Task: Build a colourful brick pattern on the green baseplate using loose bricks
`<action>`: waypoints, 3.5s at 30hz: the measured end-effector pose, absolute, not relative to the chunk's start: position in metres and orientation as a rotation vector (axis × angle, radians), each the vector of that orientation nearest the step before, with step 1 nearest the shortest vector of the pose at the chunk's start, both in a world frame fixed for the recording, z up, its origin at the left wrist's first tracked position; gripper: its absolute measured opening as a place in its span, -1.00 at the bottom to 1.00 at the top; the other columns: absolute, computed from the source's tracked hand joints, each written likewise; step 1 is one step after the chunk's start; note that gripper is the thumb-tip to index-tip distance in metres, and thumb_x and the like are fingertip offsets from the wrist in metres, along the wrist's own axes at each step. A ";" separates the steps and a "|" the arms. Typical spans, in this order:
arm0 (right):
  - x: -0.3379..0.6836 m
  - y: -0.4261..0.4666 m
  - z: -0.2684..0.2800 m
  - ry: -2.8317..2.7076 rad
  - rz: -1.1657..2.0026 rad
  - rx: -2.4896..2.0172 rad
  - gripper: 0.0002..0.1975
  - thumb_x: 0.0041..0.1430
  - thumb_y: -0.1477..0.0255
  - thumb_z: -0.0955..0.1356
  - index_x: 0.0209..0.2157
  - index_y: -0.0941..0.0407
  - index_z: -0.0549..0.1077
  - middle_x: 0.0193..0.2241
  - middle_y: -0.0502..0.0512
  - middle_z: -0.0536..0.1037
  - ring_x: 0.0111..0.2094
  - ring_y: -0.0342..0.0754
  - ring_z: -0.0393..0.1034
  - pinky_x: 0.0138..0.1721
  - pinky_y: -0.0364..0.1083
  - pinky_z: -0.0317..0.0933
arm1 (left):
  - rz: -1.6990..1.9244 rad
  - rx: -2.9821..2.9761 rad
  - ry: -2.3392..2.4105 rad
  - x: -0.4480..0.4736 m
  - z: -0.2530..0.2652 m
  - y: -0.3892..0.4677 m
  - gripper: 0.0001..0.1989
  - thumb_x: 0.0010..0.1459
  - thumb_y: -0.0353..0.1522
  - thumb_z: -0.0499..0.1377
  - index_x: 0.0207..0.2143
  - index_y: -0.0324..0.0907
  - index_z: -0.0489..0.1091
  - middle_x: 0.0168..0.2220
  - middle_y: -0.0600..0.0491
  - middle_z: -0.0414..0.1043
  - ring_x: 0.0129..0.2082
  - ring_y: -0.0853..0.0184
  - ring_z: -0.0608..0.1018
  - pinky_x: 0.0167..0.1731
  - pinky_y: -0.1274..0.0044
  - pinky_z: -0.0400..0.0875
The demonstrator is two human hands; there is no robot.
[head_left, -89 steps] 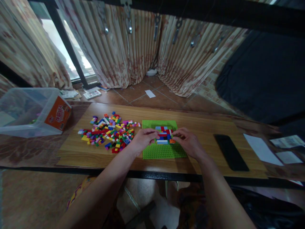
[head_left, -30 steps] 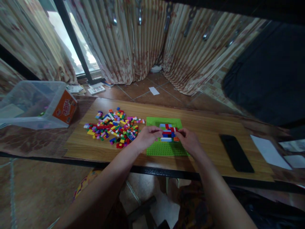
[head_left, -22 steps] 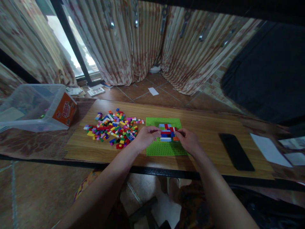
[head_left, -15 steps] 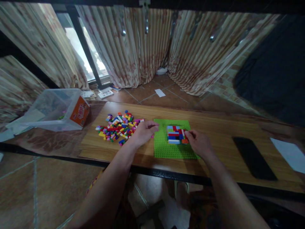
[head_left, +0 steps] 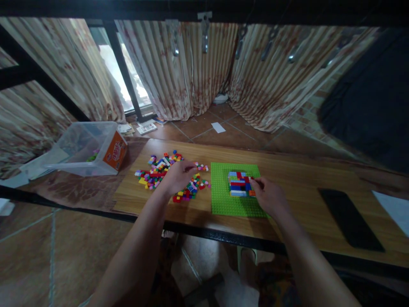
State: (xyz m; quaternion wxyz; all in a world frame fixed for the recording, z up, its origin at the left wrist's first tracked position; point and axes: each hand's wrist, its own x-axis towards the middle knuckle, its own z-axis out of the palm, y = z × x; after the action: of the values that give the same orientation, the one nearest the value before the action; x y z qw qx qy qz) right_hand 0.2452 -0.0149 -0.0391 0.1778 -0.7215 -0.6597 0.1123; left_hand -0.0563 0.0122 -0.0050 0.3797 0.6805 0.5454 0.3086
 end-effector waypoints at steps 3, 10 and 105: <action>0.244 -0.015 -0.038 -1.856 0.319 -2.048 -0.62 0.28 0.17 0.19 -0.28 0.11 0.52 -0.39 0.23 0.60 -0.37 0.10 0.48 -0.35 -0.02 0.19 | 0.750 1.783 1.363 -0.049 -0.008 0.011 -0.73 0.14 -0.30 0.06 -0.37 -0.27 0.50 -0.52 0.10 0.34 -0.48 0.40 0.35 -0.50 0.59 0.16; 0.244 -0.014 -0.040 -1.870 0.282 -2.054 -0.65 0.31 0.24 0.19 -0.25 0.11 0.52 -0.38 0.22 0.61 -0.35 0.09 0.48 -0.34 -0.02 0.19 | 0.635 1.931 1.233 -0.022 -0.008 0.004 -0.76 0.15 -0.37 0.06 -0.45 -0.23 0.48 -0.53 0.10 0.36 -0.50 0.40 0.36 -0.49 0.59 0.17; 0.357 -0.017 -0.035 -1.199 0.357 -2.452 -0.10 -0.08 -0.10 0.40 0.13 0.28 0.33 0.09 0.48 0.39 0.15 0.32 0.22 0.10 0.15 0.13 | 0.198 2.293 1.474 0.048 -0.029 -0.006 -0.43 0.27 -0.31 0.03 0.30 -0.18 0.00 -0.03 -0.09 0.47 -0.19 0.23 0.61 -0.26 0.48 0.42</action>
State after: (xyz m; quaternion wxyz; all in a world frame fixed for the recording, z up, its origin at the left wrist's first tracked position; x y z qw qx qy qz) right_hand 0.3570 -0.0168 -0.0346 0.1935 -0.8740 -0.4273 0.1272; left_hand 0.0482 -0.0058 -0.0291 0.2031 0.8215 0.5281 0.0709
